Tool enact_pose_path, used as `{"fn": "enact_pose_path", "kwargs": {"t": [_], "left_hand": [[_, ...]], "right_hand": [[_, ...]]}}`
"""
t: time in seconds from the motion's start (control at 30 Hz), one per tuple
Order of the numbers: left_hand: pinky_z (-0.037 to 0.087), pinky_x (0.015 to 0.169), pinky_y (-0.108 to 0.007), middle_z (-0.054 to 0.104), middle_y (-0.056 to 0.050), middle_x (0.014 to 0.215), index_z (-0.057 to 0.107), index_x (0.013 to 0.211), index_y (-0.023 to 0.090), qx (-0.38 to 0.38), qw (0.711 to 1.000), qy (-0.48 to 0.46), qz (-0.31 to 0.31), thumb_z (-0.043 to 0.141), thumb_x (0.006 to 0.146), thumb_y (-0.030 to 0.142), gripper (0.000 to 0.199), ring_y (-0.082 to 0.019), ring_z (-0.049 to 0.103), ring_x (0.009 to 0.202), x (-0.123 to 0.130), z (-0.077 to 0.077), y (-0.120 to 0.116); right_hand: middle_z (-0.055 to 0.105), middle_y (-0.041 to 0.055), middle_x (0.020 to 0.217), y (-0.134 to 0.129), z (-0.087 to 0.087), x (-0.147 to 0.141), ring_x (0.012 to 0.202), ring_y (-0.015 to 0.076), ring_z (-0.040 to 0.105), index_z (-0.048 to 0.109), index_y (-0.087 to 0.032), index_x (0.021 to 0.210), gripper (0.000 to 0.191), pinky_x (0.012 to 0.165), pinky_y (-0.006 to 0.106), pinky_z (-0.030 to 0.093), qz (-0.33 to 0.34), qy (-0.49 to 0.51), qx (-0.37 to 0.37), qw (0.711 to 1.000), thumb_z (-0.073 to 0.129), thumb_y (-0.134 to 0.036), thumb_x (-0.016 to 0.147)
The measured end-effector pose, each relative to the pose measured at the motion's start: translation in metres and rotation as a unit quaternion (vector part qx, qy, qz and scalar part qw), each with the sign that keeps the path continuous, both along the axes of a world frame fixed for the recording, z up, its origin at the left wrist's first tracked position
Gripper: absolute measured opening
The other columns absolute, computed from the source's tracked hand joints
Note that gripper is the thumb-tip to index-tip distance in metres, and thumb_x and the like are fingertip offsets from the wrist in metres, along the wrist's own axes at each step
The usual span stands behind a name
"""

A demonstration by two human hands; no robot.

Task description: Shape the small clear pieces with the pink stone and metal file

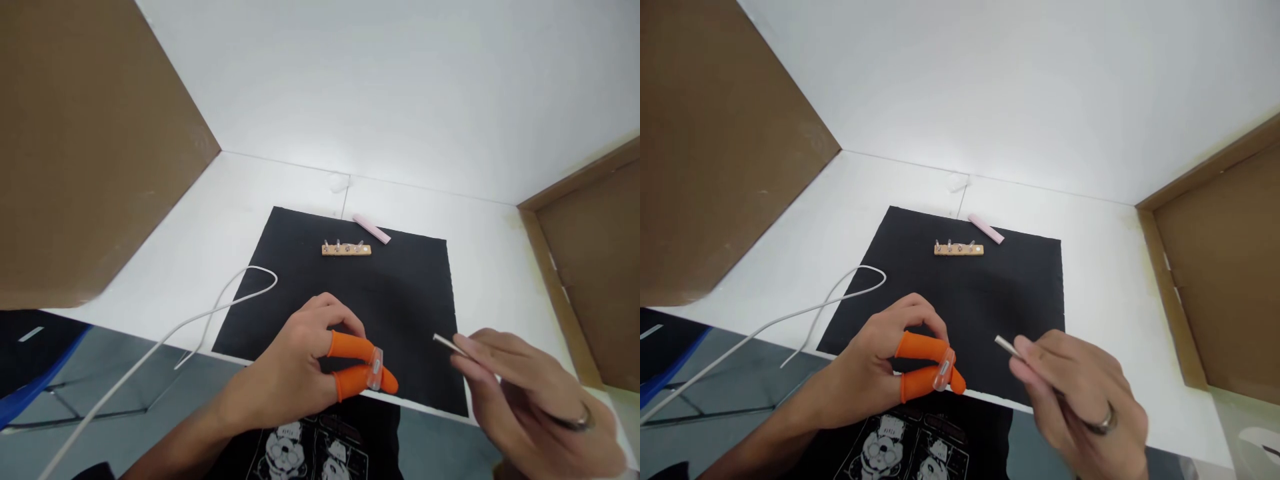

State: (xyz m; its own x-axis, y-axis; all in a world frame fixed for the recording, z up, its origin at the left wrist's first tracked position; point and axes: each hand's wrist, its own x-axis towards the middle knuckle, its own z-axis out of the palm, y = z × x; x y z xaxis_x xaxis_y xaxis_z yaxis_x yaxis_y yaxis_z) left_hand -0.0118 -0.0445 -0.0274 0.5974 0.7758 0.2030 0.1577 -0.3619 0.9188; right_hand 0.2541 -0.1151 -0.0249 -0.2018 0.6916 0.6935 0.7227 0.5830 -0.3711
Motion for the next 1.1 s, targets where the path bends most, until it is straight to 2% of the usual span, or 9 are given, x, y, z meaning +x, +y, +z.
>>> {"fn": "enact_pose_path", "kwargs": {"t": [0.1,0.2,0.23,0.37,0.53,0.63,0.77,0.93,1.1], "left_hand": [[0.058,0.077,-0.026,0.079,-0.002,0.092,0.086,0.095,0.023,0.005,1.000,0.005,0.002,0.087,0.091,0.010,0.014,-0.016,0.068,0.089,0.001,0.000,0.001],[0.057,0.078,-0.026,0.078,-0.001,0.091,0.086,0.093,0.023,0.011,1.000,0.004,-0.001,0.088,0.091,0.010,0.014,-0.015,0.068,0.088,0.002,0.001,0.002],[0.057,0.078,-0.026,0.078,-0.001,0.091,0.086,0.093,0.022,0.010,1.000,0.003,-0.001,0.088,0.090,0.010,0.013,-0.015,0.068,0.089,0.002,0.001,0.002],[0.058,0.077,-0.025,0.078,-0.002,0.093,0.086,0.096,0.021,0.004,1.000,-0.002,-0.002,0.089,0.090,0.012,0.012,-0.016,0.069,0.091,0.002,0.001,0.001],[0.057,0.078,-0.025,0.078,-0.001,0.091,0.086,0.092,0.022,0.007,1.000,0.011,0.000,0.088,0.091,0.010,0.013,-0.015,0.068,0.089,0.002,0.001,0.003],[0.057,0.080,-0.028,0.079,-0.002,0.091,0.085,0.091,0.022,0.018,1.000,0.012,0.000,0.087,0.093,0.012,0.011,-0.016,0.068,0.087,0.003,0.001,0.005],[0.057,0.078,-0.026,0.079,-0.001,0.091,0.085,0.093,0.022,0.011,1.000,0.005,-0.003,0.088,0.091,0.011,0.011,-0.016,0.068,0.088,0.002,0.001,0.005],[0.057,0.078,-0.024,0.078,-0.001,0.091,0.085,0.093,0.020,0.013,1.000,0.003,-0.002,0.087,0.091,0.010,0.010,-0.015,0.068,0.088,0.002,0.000,0.006],[0.056,0.080,-0.026,0.078,-0.001,0.090,0.085,0.090,0.020,0.021,1.000,0.002,-0.003,0.086,0.092,0.010,0.011,-0.015,0.068,0.087,0.003,0.000,0.008]], "right_hand": [[0.083,-0.0016,0.083,-0.012,0.009,-0.016,0.068,0.0176,0.079,0.079,-0.026,0.110,0.023,0.060,0.028,0.066,0.030,-0.053,-0.062,0.996,0.072,-0.007,0.098],[0.081,-0.0005,0.079,-0.018,0.017,-0.029,0.068,0.0181,0.079,0.076,-0.022,0.107,0.016,0.070,0.031,0.069,0.039,-0.072,-0.093,0.992,0.069,-0.009,0.102],[0.081,-0.0015,0.078,-0.015,0.016,-0.028,0.065,0.0163,0.078,0.075,-0.022,0.105,0.016,0.068,0.029,0.068,0.060,-0.068,-0.090,0.992,0.069,-0.008,0.102],[0.081,-0.0015,0.081,0.006,0.004,-0.008,0.060,0.0149,0.074,0.078,-0.023,0.109,0.027,0.053,0.027,0.061,0.005,-0.012,-0.011,1.000,0.075,-0.001,0.094],[0.083,0.0040,0.094,0.010,-0.007,-0.007,0.073,0.0229,0.079,0.080,-0.027,0.114,0.024,0.062,0.037,0.067,-0.032,0.031,-0.032,0.998,0.088,-0.031,0.092],[0.083,0.0055,0.095,0.005,-0.007,-0.017,0.077,0.0241,0.079,0.080,-0.027,0.112,0.025,0.065,0.038,0.068,-0.025,0.041,-0.048,0.998,0.088,-0.040,0.092],[0.082,0.0050,0.094,0.008,-0.005,-0.016,0.077,0.0234,0.079,0.080,-0.026,0.111,0.022,0.064,0.037,0.067,-0.020,0.038,-0.054,0.998,0.088,-0.035,0.092],[0.081,-0.0003,0.081,-0.001,0.005,-0.029,0.066,0.0156,0.077,0.076,-0.022,0.106,0.015,0.062,0.028,0.063,0.015,-0.016,-0.038,0.999,0.071,-0.009,0.101],[0.079,-0.0014,0.075,-0.014,0.012,-0.041,0.064,0.0178,0.078,0.073,-0.023,0.104,0.010,0.061,0.031,0.064,0.029,-0.040,-0.105,0.993,0.066,-0.017,0.108]]}}
